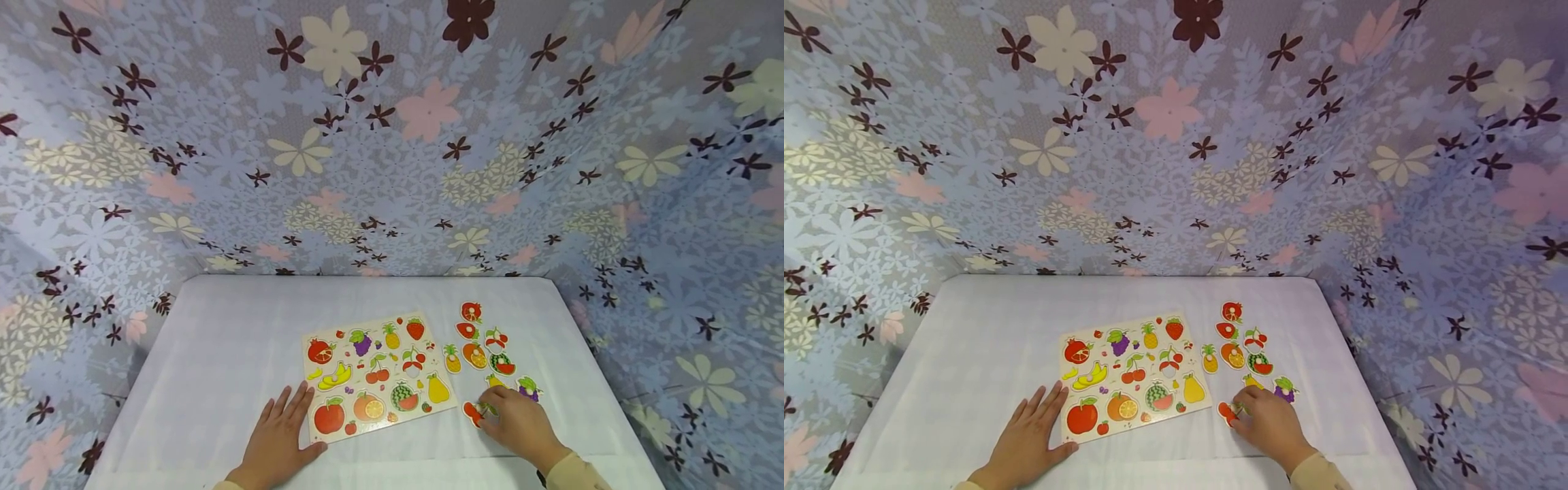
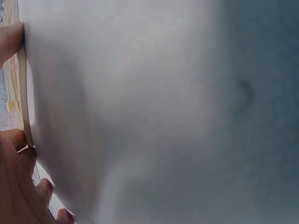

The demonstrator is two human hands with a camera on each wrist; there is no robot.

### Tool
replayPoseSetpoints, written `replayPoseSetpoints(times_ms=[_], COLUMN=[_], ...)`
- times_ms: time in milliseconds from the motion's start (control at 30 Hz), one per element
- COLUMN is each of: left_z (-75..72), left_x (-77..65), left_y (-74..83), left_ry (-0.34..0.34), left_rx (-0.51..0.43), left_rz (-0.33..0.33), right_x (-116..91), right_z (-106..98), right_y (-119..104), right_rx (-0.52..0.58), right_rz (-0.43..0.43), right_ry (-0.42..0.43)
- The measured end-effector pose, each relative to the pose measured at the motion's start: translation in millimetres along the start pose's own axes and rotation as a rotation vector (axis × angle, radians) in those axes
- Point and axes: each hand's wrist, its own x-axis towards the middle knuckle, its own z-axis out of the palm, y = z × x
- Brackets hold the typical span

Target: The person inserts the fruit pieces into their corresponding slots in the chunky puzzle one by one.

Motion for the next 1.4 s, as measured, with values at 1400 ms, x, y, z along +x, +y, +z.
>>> replayPoseSetpoints(times_ms=[1400], left_z=[1.6], left_x=[-0.4], left_y=[-1.0], left_ry=[0.007], left_rx=[0.014], left_rz=[0.008], right_x=[1.4], right_z=[17.8], right_y=[-11.8], right_rx=[-0.034], right_rz=[0.006], right_ry=[0.08])
